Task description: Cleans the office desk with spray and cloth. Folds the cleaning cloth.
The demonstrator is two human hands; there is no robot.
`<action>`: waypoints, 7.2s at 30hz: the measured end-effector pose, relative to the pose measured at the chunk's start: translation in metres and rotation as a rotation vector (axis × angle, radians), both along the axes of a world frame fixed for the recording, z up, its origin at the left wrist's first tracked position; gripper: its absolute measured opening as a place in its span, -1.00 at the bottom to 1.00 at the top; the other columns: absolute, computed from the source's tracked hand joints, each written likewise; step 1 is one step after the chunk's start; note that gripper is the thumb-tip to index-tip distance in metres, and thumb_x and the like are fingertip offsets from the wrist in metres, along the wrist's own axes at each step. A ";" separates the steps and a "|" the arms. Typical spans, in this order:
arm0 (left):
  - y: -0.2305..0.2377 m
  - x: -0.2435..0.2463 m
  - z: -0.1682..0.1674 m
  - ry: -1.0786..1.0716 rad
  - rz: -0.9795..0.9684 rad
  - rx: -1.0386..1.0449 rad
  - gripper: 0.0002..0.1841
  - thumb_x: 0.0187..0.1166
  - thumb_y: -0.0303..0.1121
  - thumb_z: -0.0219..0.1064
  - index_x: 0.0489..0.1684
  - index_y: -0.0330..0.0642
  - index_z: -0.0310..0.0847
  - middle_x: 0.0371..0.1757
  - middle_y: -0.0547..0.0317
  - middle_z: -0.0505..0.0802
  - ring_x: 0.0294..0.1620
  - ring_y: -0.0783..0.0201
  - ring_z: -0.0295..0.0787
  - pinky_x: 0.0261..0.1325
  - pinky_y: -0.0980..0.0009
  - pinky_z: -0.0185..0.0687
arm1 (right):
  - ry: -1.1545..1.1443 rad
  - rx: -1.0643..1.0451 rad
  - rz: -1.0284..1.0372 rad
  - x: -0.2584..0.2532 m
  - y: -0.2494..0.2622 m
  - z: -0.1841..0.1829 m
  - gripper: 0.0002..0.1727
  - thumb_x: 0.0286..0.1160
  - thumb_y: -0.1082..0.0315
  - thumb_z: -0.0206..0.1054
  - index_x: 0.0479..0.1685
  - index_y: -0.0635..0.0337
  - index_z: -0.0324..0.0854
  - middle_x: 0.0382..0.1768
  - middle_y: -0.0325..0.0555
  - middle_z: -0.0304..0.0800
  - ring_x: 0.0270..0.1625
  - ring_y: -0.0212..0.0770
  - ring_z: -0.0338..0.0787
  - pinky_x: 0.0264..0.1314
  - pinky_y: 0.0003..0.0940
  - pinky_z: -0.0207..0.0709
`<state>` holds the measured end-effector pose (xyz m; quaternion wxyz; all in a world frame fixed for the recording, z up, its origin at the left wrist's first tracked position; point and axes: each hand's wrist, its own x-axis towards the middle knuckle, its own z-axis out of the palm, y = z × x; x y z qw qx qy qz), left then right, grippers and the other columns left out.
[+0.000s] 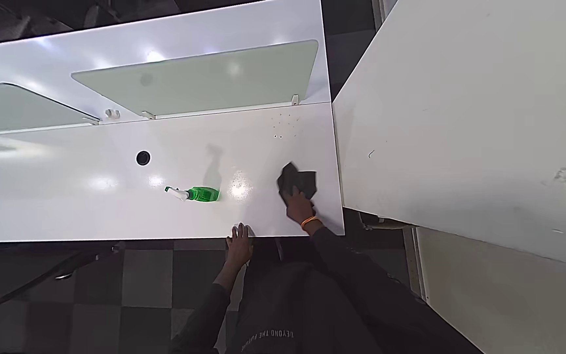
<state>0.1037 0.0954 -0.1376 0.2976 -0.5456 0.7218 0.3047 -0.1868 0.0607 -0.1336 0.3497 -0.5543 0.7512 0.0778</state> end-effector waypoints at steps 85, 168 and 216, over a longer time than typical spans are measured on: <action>-0.042 0.054 0.008 0.088 0.324 0.133 0.04 0.50 -0.17 0.37 0.97 -0.14 -0.31 0.91 -0.18 0.15 0.77 -0.24 0.33 0.64 -0.18 0.45 | -0.834 -0.039 -0.110 -0.033 -0.015 0.016 -0.42 0.14 0.57 0.40 0.34 0.25 0.68 0.30 0.04 0.78 0.33 -0.22 0.74 0.41 -0.20 0.61; -0.059 0.066 0.012 0.061 0.225 0.241 -0.06 0.62 -0.24 0.23 0.97 -0.12 -0.38 0.94 -0.07 0.09 0.82 -0.23 0.25 0.56 -0.24 0.52 | -0.167 0.053 0.677 0.071 0.040 -0.007 -0.30 0.34 0.26 0.48 0.61 -0.35 0.56 0.85 -0.14 0.20 0.72 0.33 0.32 0.46 0.50 0.34; -0.268 -0.097 -0.029 -0.065 -0.129 -0.135 -0.19 0.72 -0.62 -0.02 0.96 0.31 -0.11 0.88 -0.46 0.05 0.53 -0.77 0.35 0.28 -0.32 0.62 | 0.020 -0.114 0.105 0.000 -0.329 -0.031 0.03 0.09 0.21 0.70 0.75 -0.56 0.34 0.93 0.01 -0.06 0.89 0.42 -0.10 0.55 0.68 0.10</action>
